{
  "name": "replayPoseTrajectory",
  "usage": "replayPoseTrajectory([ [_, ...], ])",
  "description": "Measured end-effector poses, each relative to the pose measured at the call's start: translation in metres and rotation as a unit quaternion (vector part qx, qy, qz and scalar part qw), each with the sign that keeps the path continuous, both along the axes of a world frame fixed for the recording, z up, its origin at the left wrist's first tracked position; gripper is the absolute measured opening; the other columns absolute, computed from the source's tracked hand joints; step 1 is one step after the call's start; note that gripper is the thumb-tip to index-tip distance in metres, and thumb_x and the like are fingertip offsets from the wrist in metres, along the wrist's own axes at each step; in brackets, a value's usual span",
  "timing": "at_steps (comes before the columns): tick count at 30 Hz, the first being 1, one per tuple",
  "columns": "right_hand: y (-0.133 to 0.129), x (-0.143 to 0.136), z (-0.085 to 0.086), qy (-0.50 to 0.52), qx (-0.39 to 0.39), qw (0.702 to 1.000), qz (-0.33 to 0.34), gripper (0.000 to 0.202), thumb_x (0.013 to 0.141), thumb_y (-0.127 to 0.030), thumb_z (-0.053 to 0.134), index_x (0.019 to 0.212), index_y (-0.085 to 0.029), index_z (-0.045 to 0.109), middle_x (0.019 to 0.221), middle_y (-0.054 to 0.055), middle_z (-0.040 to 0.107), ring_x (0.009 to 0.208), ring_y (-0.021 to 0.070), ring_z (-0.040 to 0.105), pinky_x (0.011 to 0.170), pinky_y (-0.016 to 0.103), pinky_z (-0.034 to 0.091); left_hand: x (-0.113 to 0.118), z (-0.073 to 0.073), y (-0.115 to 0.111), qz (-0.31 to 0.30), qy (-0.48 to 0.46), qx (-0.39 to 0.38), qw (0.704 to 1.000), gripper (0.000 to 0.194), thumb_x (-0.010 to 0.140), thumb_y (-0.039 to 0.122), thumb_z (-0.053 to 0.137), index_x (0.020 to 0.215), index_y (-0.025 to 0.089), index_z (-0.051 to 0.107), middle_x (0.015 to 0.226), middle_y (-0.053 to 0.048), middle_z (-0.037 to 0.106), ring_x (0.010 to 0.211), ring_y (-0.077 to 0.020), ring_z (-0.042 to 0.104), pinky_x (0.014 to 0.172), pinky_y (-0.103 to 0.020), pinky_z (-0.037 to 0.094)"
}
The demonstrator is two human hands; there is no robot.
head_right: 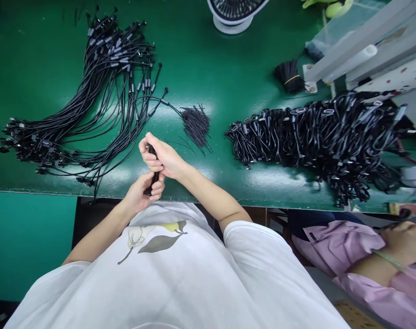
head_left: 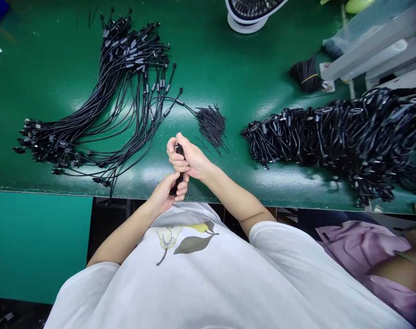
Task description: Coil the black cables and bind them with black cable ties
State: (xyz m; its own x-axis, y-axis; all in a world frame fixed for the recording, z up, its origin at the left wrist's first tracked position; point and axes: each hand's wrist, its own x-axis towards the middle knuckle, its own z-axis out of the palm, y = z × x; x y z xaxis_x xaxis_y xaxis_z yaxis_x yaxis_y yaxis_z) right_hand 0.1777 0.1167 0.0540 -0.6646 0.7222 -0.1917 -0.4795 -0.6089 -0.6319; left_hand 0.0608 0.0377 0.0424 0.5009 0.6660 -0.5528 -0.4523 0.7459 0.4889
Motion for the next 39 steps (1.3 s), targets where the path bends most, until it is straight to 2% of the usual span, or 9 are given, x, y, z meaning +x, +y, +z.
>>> replayPoseTrajectory([
  [8,-0.001,0.015,-0.003,-0.013,-0.046,0.993,-0.112,0.046,0.082,-0.063,0.059,0.078,-0.019,0.050,0.050,-0.012,0.027,0.037,0.0021,0.018,0.034,0.013,0.018,0.005,-0.005,0.000,-0.025,0.084,0.047,0.995,0.044,0.074,0.052,0.075,0.077,0.015,0.052,0.055,0.009,0.031,0.043,-0.0037,0.025,0.037,-0.012,0.021],
  [14,-0.019,0.029,-0.021,-0.034,-0.047,0.982,-0.179,0.042,0.085,-0.058,0.056,0.070,-0.020,0.044,0.047,-0.013,0.015,0.038,0.0033,0.007,0.035,0.015,0.010,0.016,-0.021,-0.006,-0.092,0.148,0.099,0.980,0.045,0.079,0.058,0.067,0.090,0.016,0.054,0.057,0.009,0.034,0.044,-0.0049,0.027,0.039,-0.014,0.024],
  [18,-0.025,0.063,-0.048,-0.213,0.057,0.952,-0.212,0.034,0.090,-0.052,0.048,0.079,-0.019,0.051,0.054,-0.009,0.036,0.043,0.0062,0.034,0.046,0.019,0.035,0.018,-0.039,-0.010,-0.107,0.185,0.125,0.969,0.047,0.078,0.060,0.067,0.081,0.017,0.051,0.054,0.010,0.033,0.044,-0.0055,0.028,0.041,-0.017,0.031],
  [20,-0.024,0.095,-0.062,-0.412,0.167,0.859,-0.253,0.025,0.091,-0.042,0.049,0.088,-0.019,0.056,0.073,-0.001,0.054,0.064,0.0110,0.053,0.063,0.024,0.044,0.014,-0.041,-0.009,-0.072,0.180,0.106,0.975,0.045,0.077,0.058,0.069,0.079,0.017,0.050,0.054,0.010,0.032,0.044,-0.0054,0.027,0.042,-0.017,0.031],
  [24,-0.013,0.150,-0.086,-0.758,0.255,0.574,-0.175,0.013,0.088,-0.029,0.056,0.095,-0.018,0.058,0.102,0.009,0.058,0.088,0.0193,0.056,0.072,0.029,0.041,0.011,-0.033,0.001,-0.003,0.153,0.074,0.985,0.042,0.075,0.051,0.074,0.080,0.017,0.050,0.056,0.009,0.032,0.045,-0.0045,0.026,0.042,-0.015,0.027],
  [26,-0.007,0.159,-0.093,-0.799,0.269,0.528,-0.101,0.009,0.088,-0.026,0.055,0.090,-0.017,0.059,0.099,0.010,0.059,0.086,0.0203,0.056,0.071,0.029,0.040,0.013,-0.028,0.007,0.001,0.137,0.076,0.988,0.041,0.075,0.048,0.076,0.081,0.016,0.051,0.058,0.009,0.034,0.046,-0.0042,0.027,0.042,-0.014,0.027],
  [34,-0.019,0.159,-0.067,-0.803,0.307,0.488,-0.152,0.015,0.091,-0.020,0.046,0.094,-0.014,0.059,0.097,0.013,0.062,0.082,0.0217,0.057,0.072,0.031,0.040,0.015,-0.018,0.011,0.020,0.119,0.084,0.989,0.037,0.077,0.045,0.075,0.084,0.014,0.055,0.059,0.008,0.037,0.045,-0.0034,0.028,0.041,-0.013,0.026],
  [36,-0.027,0.152,-0.057,-0.747,0.326,0.546,-0.194,0.017,0.092,-0.019,0.047,0.102,-0.014,0.059,0.093,0.010,0.064,0.080,0.0201,0.059,0.075,0.031,0.043,0.016,-0.015,0.011,0.020,0.108,0.089,0.990,0.036,0.079,0.044,0.074,0.090,0.015,0.057,0.059,0.008,0.037,0.045,-0.0037,0.028,0.040,-0.013,0.025],
  [39,-0.041,0.124,-0.048,-0.597,0.388,0.677,-0.185,0.020,0.092,-0.020,0.052,0.108,-0.017,0.062,0.089,0.004,0.067,0.082,0.0161,0.062,0.079,0.027,0.046,0.020,-0.012,0.011,0.010,0.093,0.100,0.991,0.043,0.080,0.043,0.073,0.111,0.019,0.055,0.059,0.008,0.038,0.044,-0.0048,0.027,0.040,-0.014,0.024],
])
